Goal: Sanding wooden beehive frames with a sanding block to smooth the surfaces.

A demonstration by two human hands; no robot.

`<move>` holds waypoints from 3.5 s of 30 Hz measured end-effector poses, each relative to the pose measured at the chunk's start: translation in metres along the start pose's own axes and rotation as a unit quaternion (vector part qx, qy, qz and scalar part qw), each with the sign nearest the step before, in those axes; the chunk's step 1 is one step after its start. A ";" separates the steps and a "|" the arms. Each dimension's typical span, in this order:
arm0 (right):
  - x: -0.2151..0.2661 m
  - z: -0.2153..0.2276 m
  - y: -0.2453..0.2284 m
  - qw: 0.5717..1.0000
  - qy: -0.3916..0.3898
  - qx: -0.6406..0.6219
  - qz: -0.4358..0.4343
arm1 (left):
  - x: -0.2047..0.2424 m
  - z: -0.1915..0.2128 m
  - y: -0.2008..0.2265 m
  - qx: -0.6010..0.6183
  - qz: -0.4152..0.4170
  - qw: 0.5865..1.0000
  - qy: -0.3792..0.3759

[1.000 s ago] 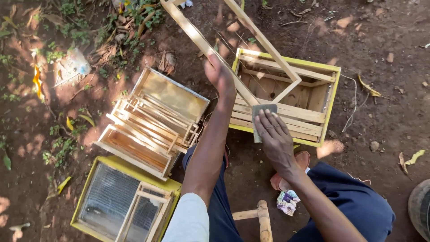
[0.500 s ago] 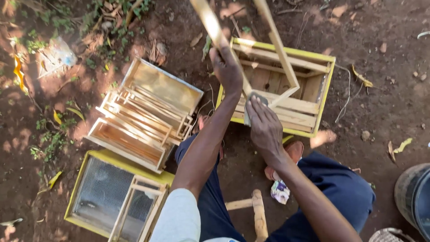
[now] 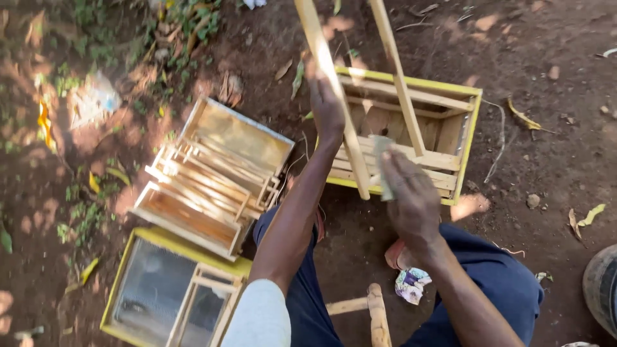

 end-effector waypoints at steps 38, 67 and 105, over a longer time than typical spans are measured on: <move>-0.026 -0.031 0.137 0.976 -0.070 0.205 0.034 | 0.116 -0.007 -0.096 -0.058 0.132 0.918 -0.369; -0.026 0.118 0.157 0.904 -0.140 -0.093 -0.394 | 0.019 0.034 -0.056 -0.240 -0.040 0.857 -0.455; -0.044 0.079 0.055 0.995 0.100 0.020 -0.015 | 0.030 -0.005 -0.031 0.295 0.452 0.771 -0.339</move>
Point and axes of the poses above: each hand's wrist, its own x-axis away from the middle knuckle, its own z-axis out of the back of the hand, y = z × x, the point moved 1 cm from there along -x, towards the middle knuckle, and after that the axes turned 6 degrees about y, right-handed, at the moved point
